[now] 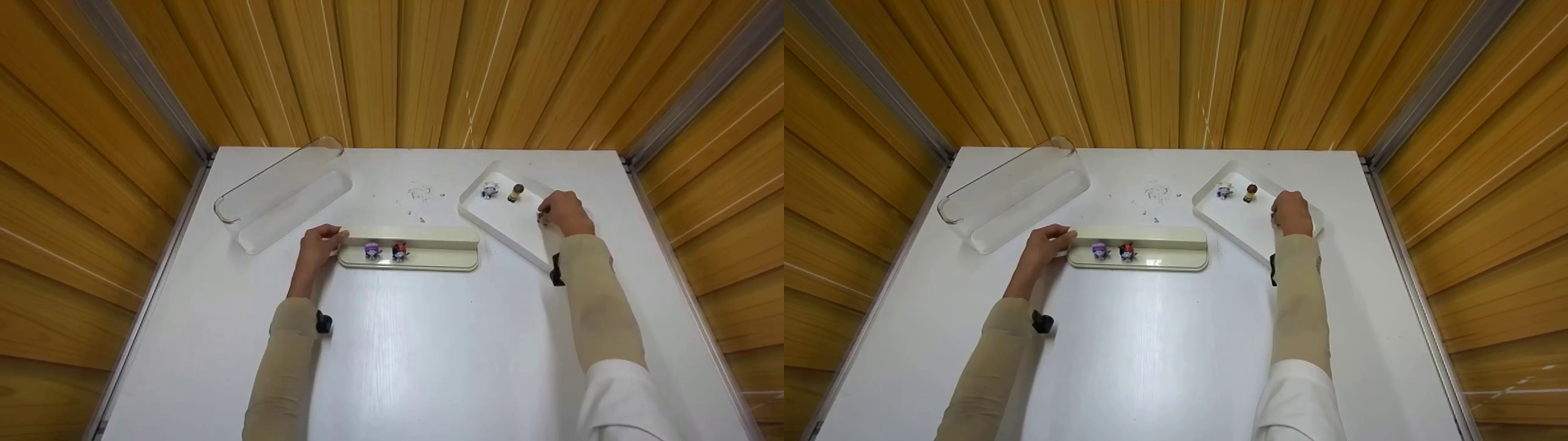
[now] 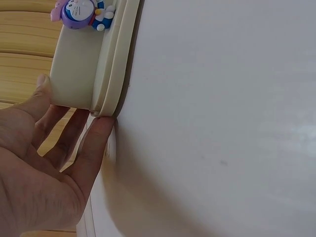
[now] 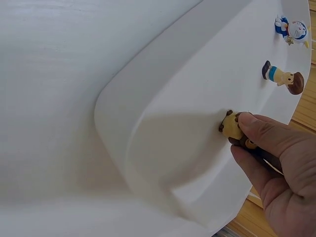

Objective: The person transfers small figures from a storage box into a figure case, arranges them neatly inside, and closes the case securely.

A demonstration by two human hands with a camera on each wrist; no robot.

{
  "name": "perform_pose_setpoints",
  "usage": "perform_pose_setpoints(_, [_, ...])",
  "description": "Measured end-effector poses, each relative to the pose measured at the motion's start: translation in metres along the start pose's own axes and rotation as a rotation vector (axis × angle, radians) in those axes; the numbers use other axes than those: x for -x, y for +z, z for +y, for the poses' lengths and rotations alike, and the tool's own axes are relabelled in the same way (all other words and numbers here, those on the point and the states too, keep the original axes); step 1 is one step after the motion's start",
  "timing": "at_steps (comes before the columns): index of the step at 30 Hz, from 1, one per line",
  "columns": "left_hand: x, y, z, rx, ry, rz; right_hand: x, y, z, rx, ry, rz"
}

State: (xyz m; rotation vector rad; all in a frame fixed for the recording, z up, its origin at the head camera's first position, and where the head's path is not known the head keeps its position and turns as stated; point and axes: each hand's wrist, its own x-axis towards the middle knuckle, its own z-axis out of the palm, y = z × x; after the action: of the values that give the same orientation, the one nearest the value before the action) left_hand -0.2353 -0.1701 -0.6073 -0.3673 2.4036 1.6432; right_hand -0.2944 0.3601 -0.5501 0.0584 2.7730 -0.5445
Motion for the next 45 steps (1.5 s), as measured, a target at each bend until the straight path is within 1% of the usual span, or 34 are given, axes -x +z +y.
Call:
perform_pose_setpoints(4, [0.0, 0.0, 0.0, 0.008, -0.021, -0.012, 0.002, -0.001, 0.0, -0.013, 0.003, 0.007])
perform_pose_setpoints(6, [0.0, 0.0, 0.0, 0.011, -0.019, -0.008, 0.002, -0.001, 0.0, -0.024, -0.002, 0.022])
perform_pose_setpoints(9, [0.0, 0.0, 0.001, 0.008, -0.001, 0.003, 0.001, 0.0, 0.002, -0.033, -0.013, 0.046])
perform_pose_setpoints(11, [0.0, 0.0, 0.001, 0.009, 0.005, -0.001, 0.001, 0.001, 0.004, -0.017, -0.017, 0.051])
perform_pose_setpoints(14, [0.001, 0.0, 0.0, 0.007, 0.006, -0.013, 0.002, 0.004, 0.005, 0.039, -0.032, 0.027])
perform_pose_setpoints(18, [0.003, -0.001, -0.002, 0.011, 0.024, -0.003, 0.006, 0.006, 0.003, 0.109, -0.093, 0.001])
perform_pose_setpoints(22, [0.004, -0.001, -0.003, 0.035, 0.024, -0.02, 0.014, 0.002, -0.002, 0.112, -0.131, 0.001])
perform_pose_setpoints(25, [0.004, -0.001, -0.002, 0.023, 0.025, -0.022, 0.019, -0.003, -0.007, 0.123, -0.17, -0.002])
perform_pose_setpoints(30, [0.002, -0.001, -0.001, -0.007, 0.048, 0.003, 0.026, -0.012, -0.022, 0.155, -0.258, 0.008])
perform_pose_setpoints(34, [0.002, 0.0, 0.0, -0.004, 0.033, 0.001, 0.035, -0.016, -0.038, 0.167, -0.311, 0.008])
perform_pose_setpoints(37, [0.002, -0.001, 0.0, -0.007, 0.023, 0.001, 0.043, -0.016, -0.05, 0.187, -0.361, 0.018])
perform_pose_setpoints(42, [0.003, -0.001, 0.0, -0.004, 0.023, 0.003, 0.053, -0.013, -0.068, 0.216, -0.478, 0.058])
perform_pose_setpoints(45, [0.003, -0.001, 0.0, -0.004, 0.032, 0.006, 0.059, -0.01, -0.076, 0.207, -0.524, 0.071])
